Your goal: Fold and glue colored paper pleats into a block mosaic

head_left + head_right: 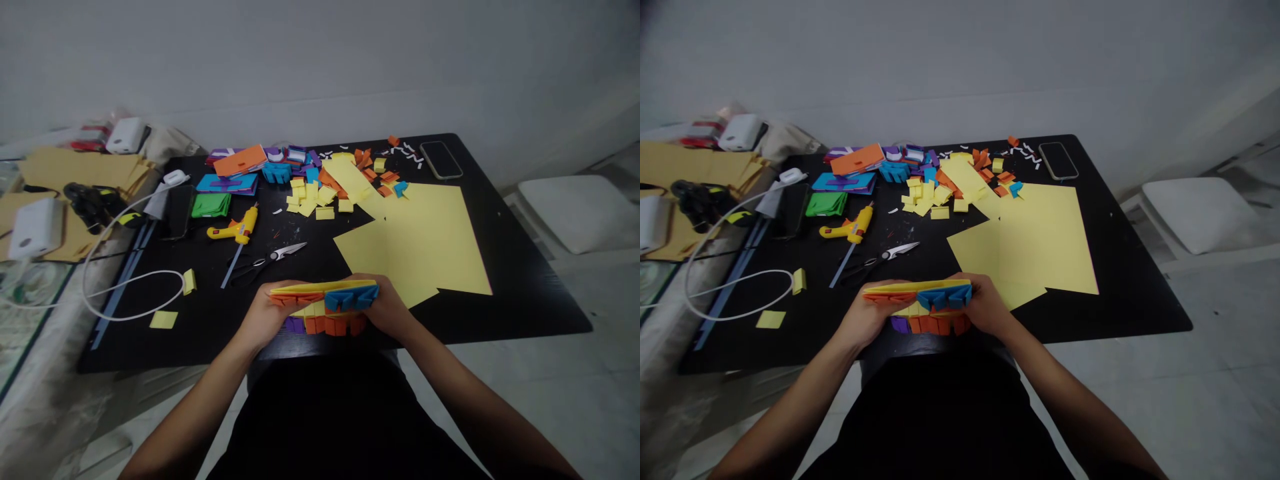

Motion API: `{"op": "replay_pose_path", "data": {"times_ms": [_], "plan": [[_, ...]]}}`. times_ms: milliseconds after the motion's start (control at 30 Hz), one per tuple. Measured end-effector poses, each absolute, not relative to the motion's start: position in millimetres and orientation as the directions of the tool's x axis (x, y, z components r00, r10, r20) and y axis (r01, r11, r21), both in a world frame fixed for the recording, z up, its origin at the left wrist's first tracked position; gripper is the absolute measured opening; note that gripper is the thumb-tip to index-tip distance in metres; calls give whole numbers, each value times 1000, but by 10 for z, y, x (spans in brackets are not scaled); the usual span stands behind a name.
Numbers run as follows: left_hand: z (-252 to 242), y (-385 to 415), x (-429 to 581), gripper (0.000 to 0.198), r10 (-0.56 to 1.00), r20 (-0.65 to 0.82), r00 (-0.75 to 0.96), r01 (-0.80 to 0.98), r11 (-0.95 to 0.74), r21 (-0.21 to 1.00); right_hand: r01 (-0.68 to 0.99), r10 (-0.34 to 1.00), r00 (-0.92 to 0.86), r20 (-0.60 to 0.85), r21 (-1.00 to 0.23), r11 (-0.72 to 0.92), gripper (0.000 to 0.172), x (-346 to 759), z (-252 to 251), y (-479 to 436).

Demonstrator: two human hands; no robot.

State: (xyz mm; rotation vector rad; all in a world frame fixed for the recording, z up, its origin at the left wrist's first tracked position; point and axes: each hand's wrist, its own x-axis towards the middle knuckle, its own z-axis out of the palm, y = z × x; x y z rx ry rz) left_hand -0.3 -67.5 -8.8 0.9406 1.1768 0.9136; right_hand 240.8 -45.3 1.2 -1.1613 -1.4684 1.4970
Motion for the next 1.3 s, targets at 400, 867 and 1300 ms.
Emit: {"op": "replay_pose_path", "data": {"times_ms": [400, 867, 1300], "plan": [[-7, -570, -49, 28, 974, -174, 143, 128, 157, 979, 39, 872, -470, -137, -990, -134, 57, 2536, 54, -326], [-50, -482, -70, 29, 982, -124, 141, 202, 94, 975, 648, 567, -760, -316, -421, 634, 27, 2037, 912, 283], [212, -335, -191, 28, 978, 53, 201, 326, -118, 938, 695, 635, -712, -300, -166, 700, 10, 1931, 785, 232]]}}
